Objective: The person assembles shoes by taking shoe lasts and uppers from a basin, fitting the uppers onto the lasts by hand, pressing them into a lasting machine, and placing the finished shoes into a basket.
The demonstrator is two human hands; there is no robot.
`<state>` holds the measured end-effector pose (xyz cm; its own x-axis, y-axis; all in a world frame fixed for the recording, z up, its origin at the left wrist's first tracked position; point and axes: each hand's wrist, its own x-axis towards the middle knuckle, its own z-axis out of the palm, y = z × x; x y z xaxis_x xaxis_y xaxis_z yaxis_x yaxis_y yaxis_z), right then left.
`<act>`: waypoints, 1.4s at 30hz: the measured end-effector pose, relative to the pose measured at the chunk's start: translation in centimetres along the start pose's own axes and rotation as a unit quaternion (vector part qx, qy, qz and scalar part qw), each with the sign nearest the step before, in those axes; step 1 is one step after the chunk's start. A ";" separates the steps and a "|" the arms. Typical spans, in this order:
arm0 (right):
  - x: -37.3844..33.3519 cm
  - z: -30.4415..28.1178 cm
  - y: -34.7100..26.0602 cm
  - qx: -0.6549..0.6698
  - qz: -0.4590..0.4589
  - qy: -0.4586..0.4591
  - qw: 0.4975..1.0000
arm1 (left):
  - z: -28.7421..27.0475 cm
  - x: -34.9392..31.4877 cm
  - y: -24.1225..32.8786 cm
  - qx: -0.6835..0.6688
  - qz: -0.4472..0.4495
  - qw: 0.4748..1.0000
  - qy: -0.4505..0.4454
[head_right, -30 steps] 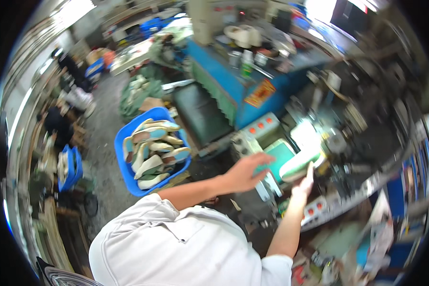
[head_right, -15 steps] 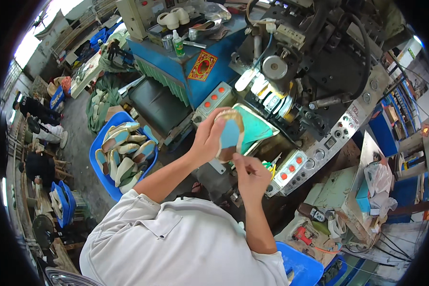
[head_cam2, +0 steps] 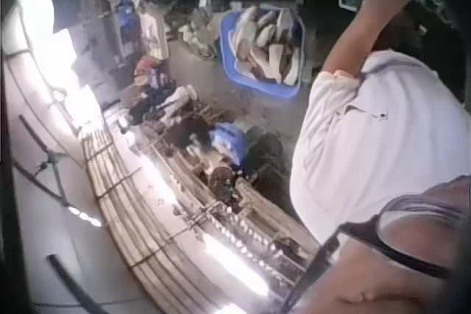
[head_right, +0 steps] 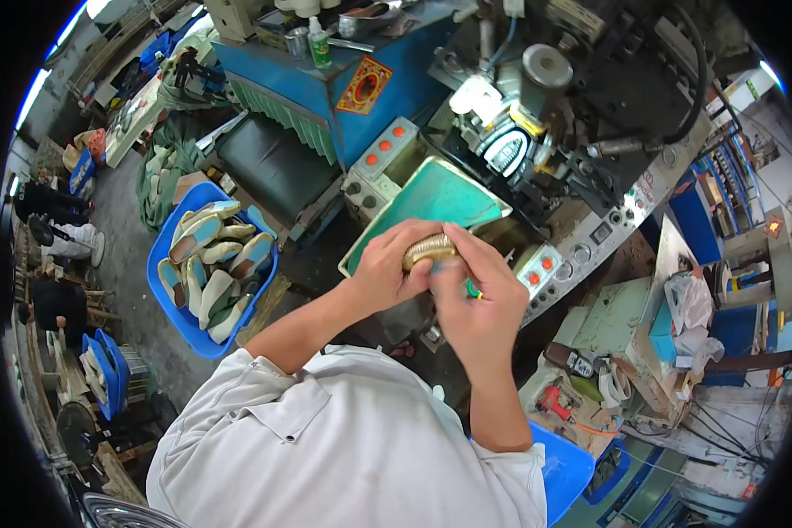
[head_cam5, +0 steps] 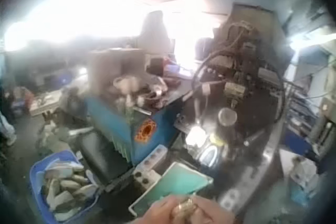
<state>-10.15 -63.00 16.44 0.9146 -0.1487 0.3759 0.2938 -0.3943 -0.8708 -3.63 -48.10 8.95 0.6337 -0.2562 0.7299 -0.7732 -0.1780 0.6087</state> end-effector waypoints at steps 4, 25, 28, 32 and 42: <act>0.6 2.6 0.8 0.074 -0.062 -0.088 0.991 | -3.9 -1.2 0.1 -0.081 0.004 0.996 0.033; -6.4 24.4 5.6 0.005 0.126 -0.305 0.944 | -38.9 -28.5 -19.6 0.305 -0.424 0.849 0.085; -9.8 20.5 8.4 0.046 0.182 -0.219 0.957 | -43.5 -35.8 -24.4 0.377 -0.415 0.824 0.084; -15.4 12.5 9.9 0.066 0.266 -0.043 0.961 | -42.9 -35.9 -25.8 0.525 -0.452 0.720 -0.034; -43.3 -11.1 18.4 -0.304 0.411 0.445 0.735 | -35.0 -39.4 -17.0 0.568 -0.608 0.547 0.091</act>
<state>-47.42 -73.93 -12.33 0.0909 -0.9913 0.0952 -0.6829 -0.1317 -0.7185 -14.57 -1.75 -19.31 0.6101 0.7881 0.0821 0.7709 -0.6143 0.1681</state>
